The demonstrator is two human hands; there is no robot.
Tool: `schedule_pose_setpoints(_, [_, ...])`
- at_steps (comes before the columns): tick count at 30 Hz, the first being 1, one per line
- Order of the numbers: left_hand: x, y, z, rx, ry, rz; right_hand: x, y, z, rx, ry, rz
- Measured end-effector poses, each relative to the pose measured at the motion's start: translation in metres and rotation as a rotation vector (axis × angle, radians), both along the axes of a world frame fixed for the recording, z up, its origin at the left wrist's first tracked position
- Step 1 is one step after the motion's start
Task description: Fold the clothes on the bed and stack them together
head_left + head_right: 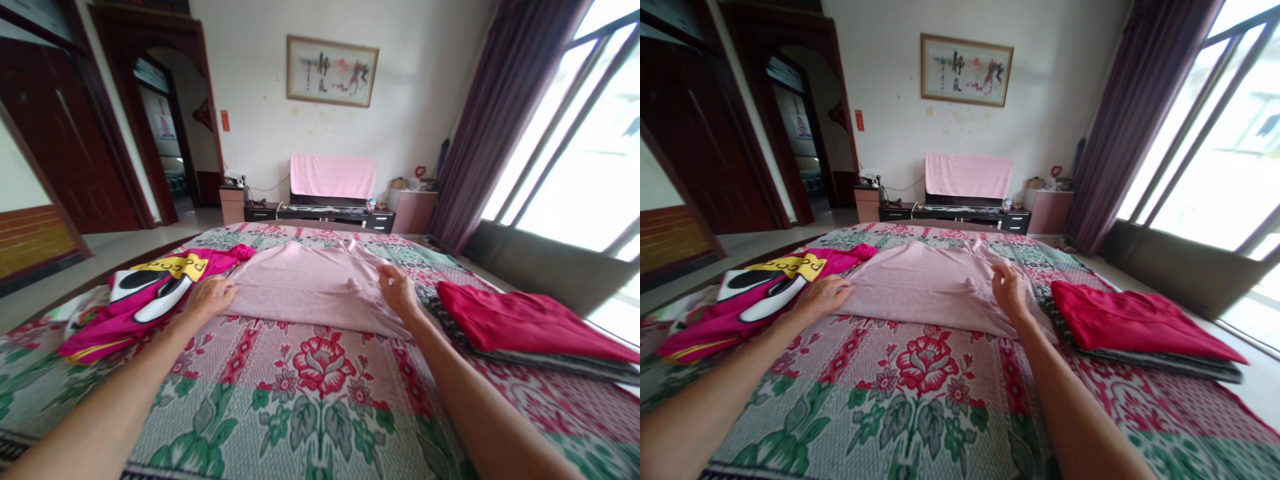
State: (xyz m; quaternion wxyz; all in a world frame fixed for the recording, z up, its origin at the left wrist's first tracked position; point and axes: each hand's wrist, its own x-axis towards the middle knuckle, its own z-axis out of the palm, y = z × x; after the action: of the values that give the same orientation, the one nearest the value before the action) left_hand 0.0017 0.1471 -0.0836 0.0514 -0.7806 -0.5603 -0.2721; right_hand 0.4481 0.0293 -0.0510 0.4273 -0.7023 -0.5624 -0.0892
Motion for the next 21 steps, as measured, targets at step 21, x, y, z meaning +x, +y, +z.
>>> schedule_pose_setpoints(21, [0.038, 0.002, -0.029, 0.272, 0.129, -0.328, -0.006, 0.005, 0.017, -0.513, -0.326, 0.02])
